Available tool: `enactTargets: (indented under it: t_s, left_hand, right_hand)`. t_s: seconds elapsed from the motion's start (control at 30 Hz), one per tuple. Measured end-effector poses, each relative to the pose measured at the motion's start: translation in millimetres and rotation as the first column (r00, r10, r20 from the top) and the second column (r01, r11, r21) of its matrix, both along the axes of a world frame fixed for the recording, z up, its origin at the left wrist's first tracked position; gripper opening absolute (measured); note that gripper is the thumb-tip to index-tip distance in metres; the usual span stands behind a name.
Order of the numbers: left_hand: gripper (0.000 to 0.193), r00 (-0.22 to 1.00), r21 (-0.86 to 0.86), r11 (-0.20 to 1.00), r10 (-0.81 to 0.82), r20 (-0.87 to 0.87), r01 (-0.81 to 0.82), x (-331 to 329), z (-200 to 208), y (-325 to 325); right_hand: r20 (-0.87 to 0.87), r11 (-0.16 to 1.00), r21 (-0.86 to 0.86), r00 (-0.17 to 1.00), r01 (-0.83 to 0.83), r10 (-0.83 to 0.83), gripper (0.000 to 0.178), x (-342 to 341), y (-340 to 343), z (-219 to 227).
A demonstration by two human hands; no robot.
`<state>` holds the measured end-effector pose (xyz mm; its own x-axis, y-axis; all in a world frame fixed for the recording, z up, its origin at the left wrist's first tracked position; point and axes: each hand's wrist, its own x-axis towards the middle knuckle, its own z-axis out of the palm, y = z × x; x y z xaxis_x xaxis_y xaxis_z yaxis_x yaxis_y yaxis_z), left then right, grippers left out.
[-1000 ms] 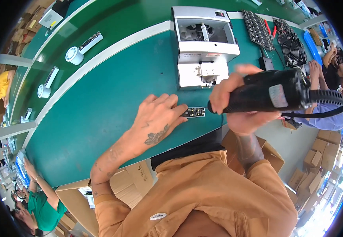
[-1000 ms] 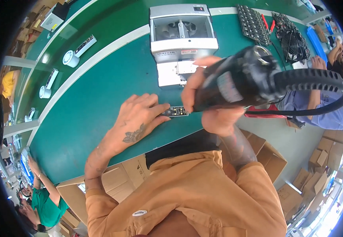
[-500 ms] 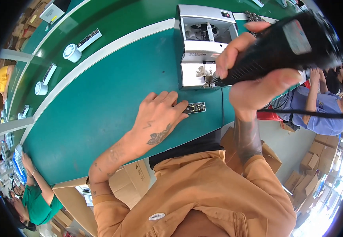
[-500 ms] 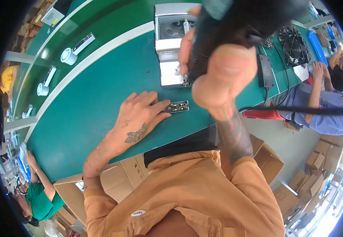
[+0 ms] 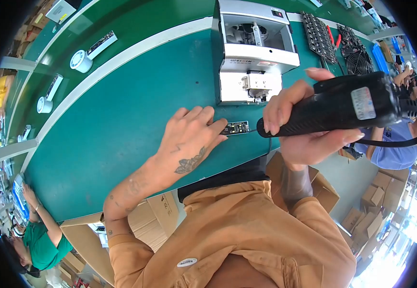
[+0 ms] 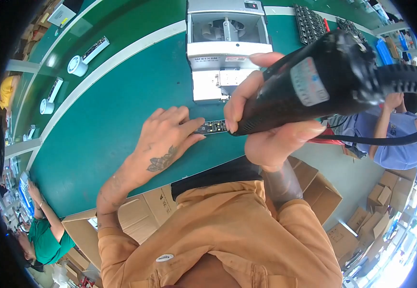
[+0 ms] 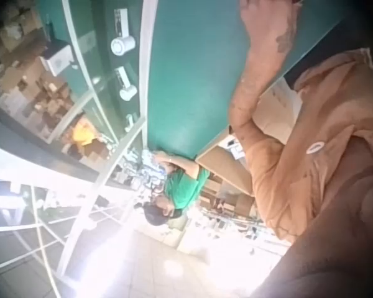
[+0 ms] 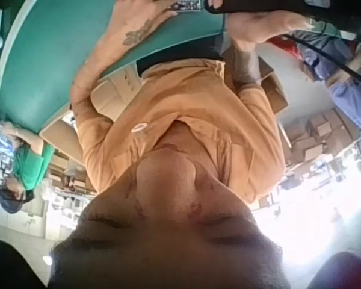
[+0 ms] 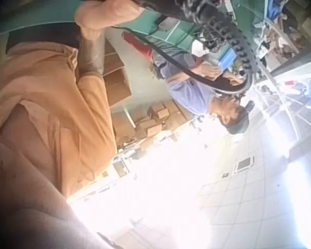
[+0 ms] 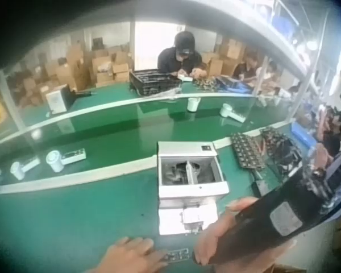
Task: The person assembles electronic components onto circuit boards by securing them with screws using an electric screwdriver.
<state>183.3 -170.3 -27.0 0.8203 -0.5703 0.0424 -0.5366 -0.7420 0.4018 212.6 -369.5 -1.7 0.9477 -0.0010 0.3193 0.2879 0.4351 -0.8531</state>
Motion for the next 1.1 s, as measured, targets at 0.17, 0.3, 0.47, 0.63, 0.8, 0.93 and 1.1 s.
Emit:
enactTargets:
  t_s: [0.17,0.3,0.47,0.63,0.8,0.93,1.1]
  left_hand:
    - [0.020,1.000,0.021,1.000,0.002,-0.006,-0.002,2.6,1.3,-4.3]
    - [0.020,1.000,0.025,1.000,-0.002,-0.005,0.002,3.9,0.3,-2.4]
    - [0.020,1.000,0.031,1.000,-0.005,-0.008,0.005,6.6,-2.3,-4.5]
    - [0.019,1.000,0.045,0.999,-0.002,-0.016,0.002,9.5,-4.1,-4.9]
    - [0.021,1.000,0.012,1.000,0.002,-0.031,-0.001,11.6,-5.6,-5.6]
    - [0.023,1.000,0.028,0.999,-0.017,-0.023,0.018,14.6,-6.4,-1.9]
    - [0.021,0.999,0.005,1.000,-0.011,-0.048,0.011,15.8,-6.0,-0.9]
  right_hand:
    - [-0.030,0.998,-0.056,1.000,0.003,-0.004,0.102,1.5,-3.3,-9.7]
    - [-0.014,0.999,0.025,0.999,-0.029,0.030,0.103,-0.6,-3.8,-12.6]
    - [-0.030,0.998,0.046,0.999,-0.032,0.034,0.101,1.6,-7.5,-12.8]
    - [0.008,0.994,0.080,0.998,-0.069,0.068,0.100,6.4,-9.3,-22.0]
    - [0.155,0.970,0.222,0.986,-0.098,0.064,0.097,5.8,-5.5,-40.0]
    - [0.303,0.977,0.148,0.948,-0.151,0.101,0.095,6.0,-4.5,-44.6]
    - [0.346,0.983,0.092,0.931,-0.157,0.117,0.095,6.1,-10.0,-48.4]
